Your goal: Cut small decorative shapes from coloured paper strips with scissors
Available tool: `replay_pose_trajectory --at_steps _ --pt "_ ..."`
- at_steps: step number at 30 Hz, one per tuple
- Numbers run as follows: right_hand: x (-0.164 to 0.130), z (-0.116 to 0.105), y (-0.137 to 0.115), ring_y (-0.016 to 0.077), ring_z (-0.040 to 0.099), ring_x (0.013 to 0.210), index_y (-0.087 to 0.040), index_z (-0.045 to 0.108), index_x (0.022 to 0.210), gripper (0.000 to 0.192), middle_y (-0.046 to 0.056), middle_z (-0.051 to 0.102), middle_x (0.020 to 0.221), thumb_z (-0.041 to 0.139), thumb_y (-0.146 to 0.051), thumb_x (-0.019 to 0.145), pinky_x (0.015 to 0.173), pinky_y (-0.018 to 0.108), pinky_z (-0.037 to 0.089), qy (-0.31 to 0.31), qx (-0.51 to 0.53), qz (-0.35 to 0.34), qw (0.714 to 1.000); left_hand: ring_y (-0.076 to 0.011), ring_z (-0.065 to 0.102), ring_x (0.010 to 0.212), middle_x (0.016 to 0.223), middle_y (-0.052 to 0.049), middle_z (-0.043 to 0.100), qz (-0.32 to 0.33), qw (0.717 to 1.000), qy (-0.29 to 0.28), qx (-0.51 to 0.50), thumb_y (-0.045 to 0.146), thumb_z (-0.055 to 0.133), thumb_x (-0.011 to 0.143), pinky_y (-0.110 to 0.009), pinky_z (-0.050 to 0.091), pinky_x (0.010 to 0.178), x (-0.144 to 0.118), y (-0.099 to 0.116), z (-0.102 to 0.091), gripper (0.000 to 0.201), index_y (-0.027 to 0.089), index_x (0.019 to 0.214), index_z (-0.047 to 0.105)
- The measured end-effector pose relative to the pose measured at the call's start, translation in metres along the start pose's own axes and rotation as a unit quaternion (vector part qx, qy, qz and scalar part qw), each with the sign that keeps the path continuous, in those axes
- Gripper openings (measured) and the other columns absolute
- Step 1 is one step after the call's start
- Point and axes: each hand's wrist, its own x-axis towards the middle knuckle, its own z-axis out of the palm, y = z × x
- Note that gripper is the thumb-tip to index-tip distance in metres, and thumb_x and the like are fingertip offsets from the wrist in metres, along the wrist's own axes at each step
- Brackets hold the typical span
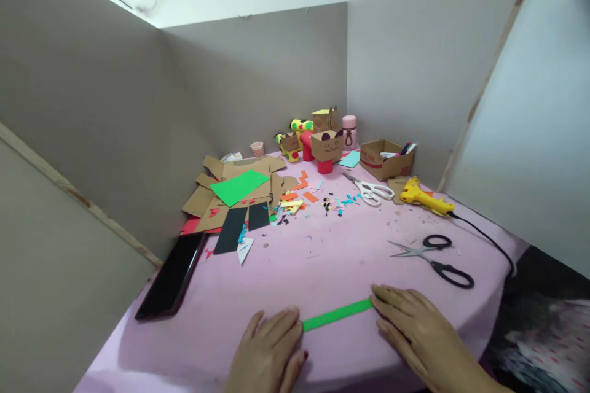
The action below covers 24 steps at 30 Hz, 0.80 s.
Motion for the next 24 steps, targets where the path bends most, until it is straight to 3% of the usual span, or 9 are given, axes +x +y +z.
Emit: replay_pose_trajectory --at_steps 2,6,10,12,14,16,19,21,24 --pt "0.008 0.001 0.000 0.0328 0.062 0.103 -0.013 0.068 0.107 0.029 0.019 0.069 0.114 0.045 -0.016 0.091 0.087 0.055 0.048 0.010 0.067 0.029 0.997 -0.0182 0.064 0.090 0.104 -0.005 0.071 -0.098 0.991 -0.030 -0.090 0.022 0.045 0.089 -0.030 0.045 0.081 0.025 0.011 -0.005 0.025 0.022 0.109 0.060" --pt "0.022 -0.008 0.001 0.0268 0.063 0.089 -0.016 0.068 0.089 0.024 0.014 0.069 0.095 0.045 -0.011 0.088 0.077 0.043 0.052 -0.009 0.119 0.040 0.992 -0.0255 0.060 0.088 0.096 -0.010 0.068 -0.221 0.945 -0.141 -0.193 0.019 0.057 0.078 -0.036 0.045 0.077 0.074 0.026 -0.007 0.017 0.017 0.093 0.065" --pt "0.037 -0.019 0.009 0.0226 0.060 0.087 -0.020 0.065 0.090 0.016 0.007 0.065 0.091 0.055 -0.011 0.081 0.076 0.035 0.050 -0.030 0.192 0.059 0.979 -0.0224 0.057 0.081 0.085 -0.006 0.067 -0.221 0.907 -0.183 -0.307 0.013 0.060 0.069 -0.031 0.040 0.071 0.092 0.017 -0.004 0.010 0.017 0.077 0.065" --pt "0.049 -0.020 0.016 0.0239 0.057 0.091 -0.019 0.064 0.097 0.023 0.008 0.063 0.097 0.062 -0.013 0.075 0.082 0.037 0.046 -0.024 0.295 0.109 0.949 -0.0186 0.056 0.074 0.076 -0.002 0.065 -0.234 0.882 -0.150 -0.380 0.012 0.058 0.068 -0.028 0.038 0.065 0.093 0.005 0.000 0.008 0.018 0.071 0.062" --pt "0.065 -0.020 0.023 0.0249 0.056 0.089 -0.017 0.061 0.106 0.036 0.009 0.061 0.098 0.067 -0.019 0.071 0.080 0.038 0.045 -0.013 0.397 0.176 0.901 -0.0159 0.053 0.066 0.068 0.000 0.061 -0.271 0.838 -0.095 -0.464 0.016 0.056 0.071 -0.025 0.035 0.059 0.098 -0.006 0.006 0.004 0.019 0.070 0.058" --pt "0.084 -0.018 0.027 0.0230 0.058 0.076 -0.014 0.060 0.109 0.039 0.009 0.062 0.092 0.066 -0.029 0.073 0.069 0.036 0.047 -0.010 0.453 0.216 0.865 -0.0148 0.052 0.062 0.066 0.001 0.059 -0.299 0.761 -0.038 -0.574 0.024 0.057 0.073 -0.024 0.035 0.056 0.109 -0.018 0.013 0.007 0.019 0.069 0.053" --pt "0.117 -0.016 0.025 0.0207 0.058 0.067 -0.013 0.065 0.103 0.036 0.009 0.067 0.086 0.061 -0.039 0.078 0.059 0.032 0.047 -0.004 0.494 0.209 0.844 -0.0136 0.054 0.060 0.064 0.000 0.061 -0.318 0.642 0.037 -0.697 0.034 0.067 0.067 -0.023 0.036 0.056 0.132 -0.032 0.024 0.025 0.019 0.066 0.047" --pt "0.136 -0.014 0.021 0.0219 0.059 0.071 -0.013 0.070 0.090 0.031 0.009 0.069 0.080 0.064 -0.039 0.075 0.063 0.032 0.046 0.013 0.516 0.193 0.834 -0.0118 0.053 0.055 0.057 0.002 0.059 -0.318 0.605 0.084 -0.725 0.038 0.075 0.061 -0.022 0.035 0.055 0.145 -0.039 0.033 0.034 0.019 0.065 0.046" --pt "0.157 -0.005 0.019 0.0208 0.058 0.067 -0.014 0.070 0.069 0.024 0.005 0.066 0.066 0.067 -0.037 0.071 0.064 0.030 0.045 0.038 0.545 0.183 0.817 -0.0089 0.049 0.049 0.048 0.006 0.055 -0.308 0.579 0.138 -0.742 0.044 0.080 0.057 -0.020 0.032 0.051 0.157 -0.045 0.048 0.044 0.019 0.067 0.045"
